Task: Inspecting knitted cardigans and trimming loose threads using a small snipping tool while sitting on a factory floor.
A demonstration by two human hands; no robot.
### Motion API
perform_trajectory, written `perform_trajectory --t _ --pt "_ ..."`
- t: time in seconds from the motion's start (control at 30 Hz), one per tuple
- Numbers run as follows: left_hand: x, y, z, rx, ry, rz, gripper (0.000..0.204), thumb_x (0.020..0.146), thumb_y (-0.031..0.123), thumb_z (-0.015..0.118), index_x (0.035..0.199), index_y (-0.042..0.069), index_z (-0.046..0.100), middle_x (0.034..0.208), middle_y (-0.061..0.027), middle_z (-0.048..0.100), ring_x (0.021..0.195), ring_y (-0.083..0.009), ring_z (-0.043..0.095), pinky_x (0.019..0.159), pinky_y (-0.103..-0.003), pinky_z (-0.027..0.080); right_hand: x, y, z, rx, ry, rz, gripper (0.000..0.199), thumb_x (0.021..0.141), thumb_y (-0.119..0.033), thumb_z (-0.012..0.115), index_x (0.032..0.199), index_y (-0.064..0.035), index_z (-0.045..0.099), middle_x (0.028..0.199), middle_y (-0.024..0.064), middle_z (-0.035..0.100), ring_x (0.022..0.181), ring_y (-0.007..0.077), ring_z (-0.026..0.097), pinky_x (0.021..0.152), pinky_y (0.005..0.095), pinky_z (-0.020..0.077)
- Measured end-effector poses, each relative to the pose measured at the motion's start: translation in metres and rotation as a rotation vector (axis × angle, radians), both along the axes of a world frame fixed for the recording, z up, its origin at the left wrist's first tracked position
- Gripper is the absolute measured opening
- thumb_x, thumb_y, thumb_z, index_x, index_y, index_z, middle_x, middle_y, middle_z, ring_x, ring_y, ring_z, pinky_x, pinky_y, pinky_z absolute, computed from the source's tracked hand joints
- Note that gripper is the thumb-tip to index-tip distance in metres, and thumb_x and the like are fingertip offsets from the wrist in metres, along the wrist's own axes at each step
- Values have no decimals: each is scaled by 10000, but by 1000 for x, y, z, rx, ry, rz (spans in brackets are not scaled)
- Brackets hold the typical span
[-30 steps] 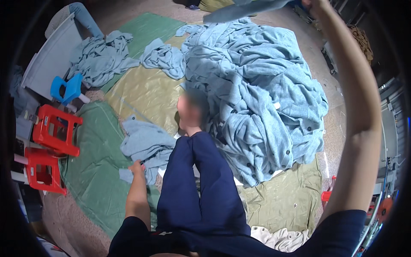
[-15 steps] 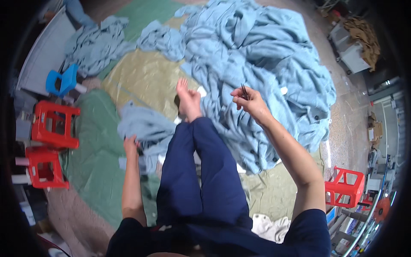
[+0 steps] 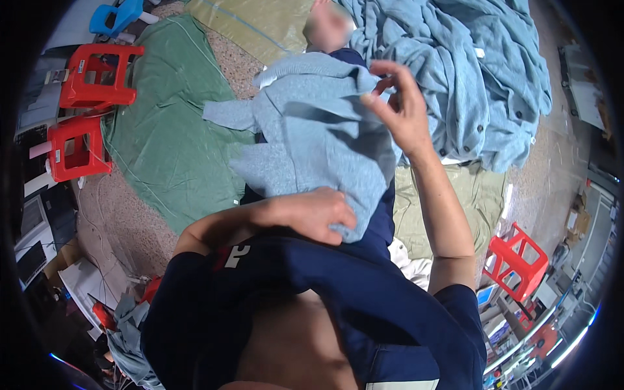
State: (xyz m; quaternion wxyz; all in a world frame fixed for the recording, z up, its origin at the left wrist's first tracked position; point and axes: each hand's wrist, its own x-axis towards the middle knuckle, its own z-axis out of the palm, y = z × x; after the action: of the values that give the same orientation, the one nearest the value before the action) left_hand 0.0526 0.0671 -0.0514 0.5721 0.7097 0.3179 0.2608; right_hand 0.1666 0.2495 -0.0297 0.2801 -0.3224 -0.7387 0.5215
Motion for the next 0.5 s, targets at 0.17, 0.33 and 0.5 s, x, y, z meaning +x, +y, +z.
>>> perform_trajectory --t 0.17,0.33,0.5 --pt "15 0 -3 30 64 -90 193 621 137 596 656 -11 477 598 -140 495 577 -321 525 544 -416 379 26 -33 -49 405 -431 35 450 699 -104 706 1126 -79 565 1119 102 543 941 276 585 826 364 480" --pt "32 -7 17 -553 -548 -159 83 744 27 643 805 -19 610 645 26 533 644 -21 465 567 -238 383 33 -46 -60 41 -274 40 202 704 60 531 887 19 605 848 101 561 832 216 565 770 285 446" --pt "51 4 27 -719 -580 -334 117 820 85 648 889 -2 610 730 47 584 695 -14 497 634 -204 417 53 -64 -43 196 -317 529 105 618 20 557 714 7 517 749 94 526 750 275 523 698 339 436"
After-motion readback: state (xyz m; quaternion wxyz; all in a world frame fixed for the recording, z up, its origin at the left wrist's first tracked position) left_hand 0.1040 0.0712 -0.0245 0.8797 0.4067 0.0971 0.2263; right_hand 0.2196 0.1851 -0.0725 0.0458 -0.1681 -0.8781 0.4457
